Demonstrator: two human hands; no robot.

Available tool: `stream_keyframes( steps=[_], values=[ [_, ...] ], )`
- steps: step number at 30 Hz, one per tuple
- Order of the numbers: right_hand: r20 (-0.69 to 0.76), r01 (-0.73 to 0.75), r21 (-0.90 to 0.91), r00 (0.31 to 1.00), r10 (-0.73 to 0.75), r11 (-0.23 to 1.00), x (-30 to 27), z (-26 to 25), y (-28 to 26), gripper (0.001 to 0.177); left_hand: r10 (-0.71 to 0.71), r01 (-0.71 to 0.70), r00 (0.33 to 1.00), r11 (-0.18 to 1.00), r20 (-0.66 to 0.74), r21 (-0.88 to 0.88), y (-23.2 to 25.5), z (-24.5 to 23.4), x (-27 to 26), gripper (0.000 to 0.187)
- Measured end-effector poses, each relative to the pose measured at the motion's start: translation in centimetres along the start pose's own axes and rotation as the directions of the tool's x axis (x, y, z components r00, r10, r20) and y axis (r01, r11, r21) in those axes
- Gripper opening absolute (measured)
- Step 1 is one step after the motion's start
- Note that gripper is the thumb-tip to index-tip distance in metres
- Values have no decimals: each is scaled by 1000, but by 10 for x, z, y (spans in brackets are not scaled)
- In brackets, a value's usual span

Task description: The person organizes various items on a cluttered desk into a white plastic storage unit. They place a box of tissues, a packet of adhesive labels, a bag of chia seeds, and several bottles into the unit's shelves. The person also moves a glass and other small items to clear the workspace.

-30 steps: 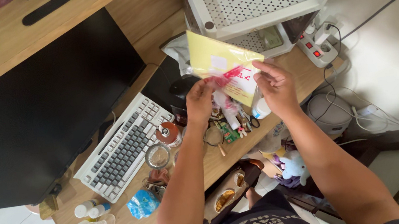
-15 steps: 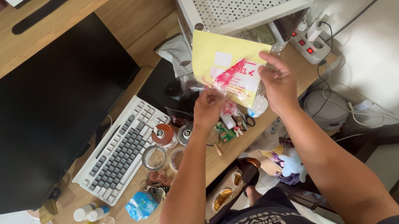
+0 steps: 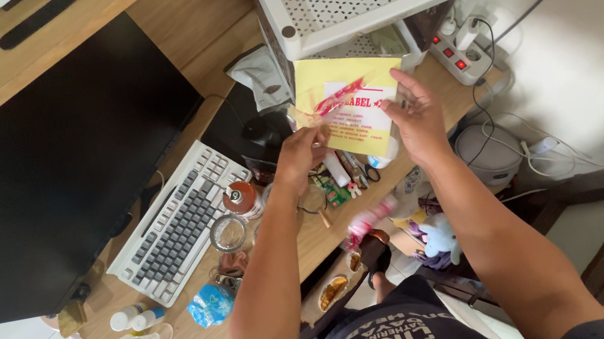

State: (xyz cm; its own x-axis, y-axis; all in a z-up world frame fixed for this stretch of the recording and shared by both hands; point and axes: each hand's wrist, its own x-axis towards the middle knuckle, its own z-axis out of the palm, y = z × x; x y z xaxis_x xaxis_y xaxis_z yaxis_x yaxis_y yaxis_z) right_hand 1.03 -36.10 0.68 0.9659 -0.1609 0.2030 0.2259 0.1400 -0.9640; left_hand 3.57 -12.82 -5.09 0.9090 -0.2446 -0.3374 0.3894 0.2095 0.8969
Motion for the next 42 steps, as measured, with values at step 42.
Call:
stream_keyframes(
  steps=[42],
  values=[
    [87,-107,40,991,103,993,-29,-67,-1,88,208,-170,976,916,70,-362,19,11,-23,34]
  ],
)
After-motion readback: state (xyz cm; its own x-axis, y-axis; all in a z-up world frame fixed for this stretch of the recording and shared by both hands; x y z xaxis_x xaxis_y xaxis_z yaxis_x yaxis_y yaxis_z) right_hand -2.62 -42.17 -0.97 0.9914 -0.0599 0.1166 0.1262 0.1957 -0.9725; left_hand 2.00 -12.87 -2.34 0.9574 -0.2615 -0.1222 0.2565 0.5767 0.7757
